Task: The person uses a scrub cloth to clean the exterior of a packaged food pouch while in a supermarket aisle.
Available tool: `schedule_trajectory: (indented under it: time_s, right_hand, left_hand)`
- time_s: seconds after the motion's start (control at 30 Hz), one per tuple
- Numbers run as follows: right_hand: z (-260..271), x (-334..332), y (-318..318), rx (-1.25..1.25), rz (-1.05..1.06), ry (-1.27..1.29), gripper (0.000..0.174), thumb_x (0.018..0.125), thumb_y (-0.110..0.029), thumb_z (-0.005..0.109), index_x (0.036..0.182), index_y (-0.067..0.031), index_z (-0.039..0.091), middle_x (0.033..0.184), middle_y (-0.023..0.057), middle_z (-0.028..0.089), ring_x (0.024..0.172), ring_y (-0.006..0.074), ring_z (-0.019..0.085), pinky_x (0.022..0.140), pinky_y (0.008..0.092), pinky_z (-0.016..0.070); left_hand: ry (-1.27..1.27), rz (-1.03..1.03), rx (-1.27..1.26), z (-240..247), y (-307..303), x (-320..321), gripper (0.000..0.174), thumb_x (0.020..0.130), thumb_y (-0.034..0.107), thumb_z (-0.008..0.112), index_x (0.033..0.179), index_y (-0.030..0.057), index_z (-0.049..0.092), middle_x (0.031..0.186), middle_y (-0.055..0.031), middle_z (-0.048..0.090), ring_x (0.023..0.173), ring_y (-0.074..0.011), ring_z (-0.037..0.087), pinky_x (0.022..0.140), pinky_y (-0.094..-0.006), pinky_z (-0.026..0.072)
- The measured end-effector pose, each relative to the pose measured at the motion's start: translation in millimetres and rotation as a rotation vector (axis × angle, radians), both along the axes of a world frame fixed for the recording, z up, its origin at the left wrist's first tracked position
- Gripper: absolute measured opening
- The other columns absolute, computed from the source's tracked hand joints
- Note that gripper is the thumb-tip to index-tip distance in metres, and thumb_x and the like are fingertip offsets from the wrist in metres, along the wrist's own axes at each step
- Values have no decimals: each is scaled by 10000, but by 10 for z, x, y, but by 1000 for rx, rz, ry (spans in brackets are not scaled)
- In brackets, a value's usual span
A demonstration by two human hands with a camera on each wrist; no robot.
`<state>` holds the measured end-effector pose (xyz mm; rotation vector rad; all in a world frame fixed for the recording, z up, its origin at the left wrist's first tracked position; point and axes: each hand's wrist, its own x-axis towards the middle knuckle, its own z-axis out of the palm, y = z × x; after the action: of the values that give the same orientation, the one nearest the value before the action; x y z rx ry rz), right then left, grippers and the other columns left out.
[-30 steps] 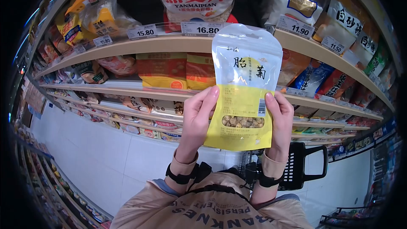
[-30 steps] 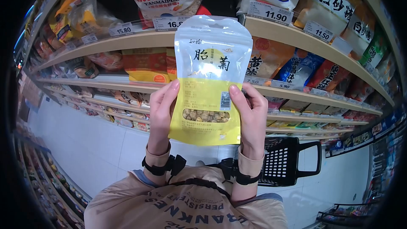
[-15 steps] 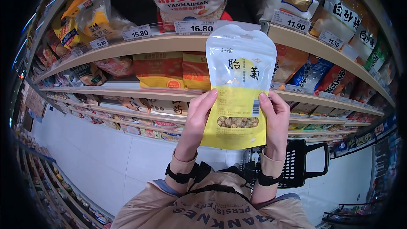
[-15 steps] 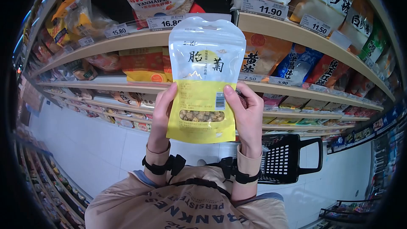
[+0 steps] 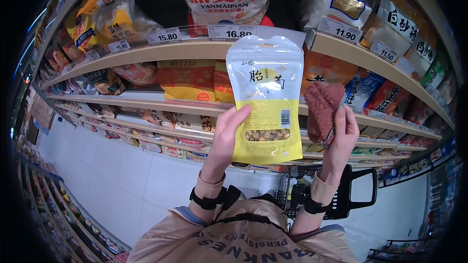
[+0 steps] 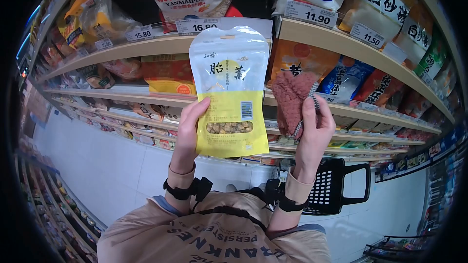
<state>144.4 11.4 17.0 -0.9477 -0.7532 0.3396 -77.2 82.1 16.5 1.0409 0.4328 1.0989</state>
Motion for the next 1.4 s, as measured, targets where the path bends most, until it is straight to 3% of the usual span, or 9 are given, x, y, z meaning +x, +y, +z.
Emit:
schedule_trajectory:
  time_s: [0.13, 0.23, 0.4, 0.53, 0.63, 0.83, 1.1, 1.27, 1.4]
  right_hand:
    - [147, -226, -124, 159, -2, -151, 279, 924, -98, 695, 1156, 32, 616, 1085, 58, 633, 947, 118, 569, 877, 281, 467]
    - [322, -487, -35, 31, -8, -670, 303, 754, -38, 796, 993, 38, 626, 934, 128, 627, 878, 243, 605, 791, 330, 488]
    - [192, -755, 37, -24, -129, -951, 351, 743, -30, 793, 1053, 12, 633, 1077, 169, 567, 943, 352, 598, 823, 416, 502]
    - [252, -600, 110, -49, -225, -915, 303, 780, 5, 741, 1060, 22, 630, 1063, 187, 570, 933, 358, 607, 805, 414, 503]
    - [334, -551, 114, -70, -209, -919, 278, 792, 15, 718, 1056, 24, 632, 1033, 181, 581, 899, 349, 614, 781, 407, 507]
    - [351, -725, 70, 15, 55, -1079, 318, 745, 26, 714, 1056, -6, 656, 1033, 159, 570, 869, 336, 619, 783, 402, 522]
    - [529, -465, 178, -93, -303, -953, 239, 794, 23, 690, 1030, 8, 656, 979, 147, 585, 855, 315, 623, 751, 390, 508]
    - [569, -674, 191, 25, -147, -1009, 264, 773, 21, 730, 1023, 17, 647, 993, 142, 586, 848, 293, 622, 771, 348, 504]
    - [602, -657, 219, 42, -166, -1054, 324, 743, 37, 697, 1061, -1, 652, 1011, 157, 574, 885, 319, 622, 779, 394, 512]
  left_hand:
    - [65, 19, 86, -30, -25, 87, 311, 1043, 182, 481, 1185, -66, 605, 1072, -69, 687, 949, -76, 609, 835, -234, 481]
    - [107, 15, 181, -63, -68, 154, 298, 1044, 178, 487, 1178, -60, 606, 1034, -52, 682, 929, -53, 584, 816, -229, 478]
    - [214, 162, 270, -137, 25, 163, 284, 1043, 186, 505, 1167, -49, 606, 976, -30, 668, 876, -44, 574, 751, -232, 490]
    - [75, 106, 197, -36, -84, 183, 241, 964, 71, 616, 1167, -58, 599, 1014, -62, 688, 917, -62, 607, 791, -249, 516]
    - [209, 112, 285, -12, -111, 176, 345, 865, 74, 740, 1155, -59, 607, 1049, -88, 694, 917, -86, 635, 793, -264, 529]
    - [291, 271, 505, -220, 66, 176, 320, 822, 74, 747, 1092, -40, 620, 968, -94, 693, 863, -139, 662, 777, -297, 525]
    - [422, 176, 539, -53, -51, 102, 335, 824, 93, 756, 1104, -49, 640, 992, -114, 706, 893, -151, 675, 800, -304, 536]
    - [477, 188, 650, -70, -24, 116, 340, 807, 118, 769, 1076, -46, 644, 956, -133, 682, 828, -203, 678, 758, -316, 536]
    - [489, 228, 737, -37, -38, 110, 340, 804, 117, 768, 1073, -51, 644, 941, -129, 670, 820, -210, 676, 749, -312, 538]
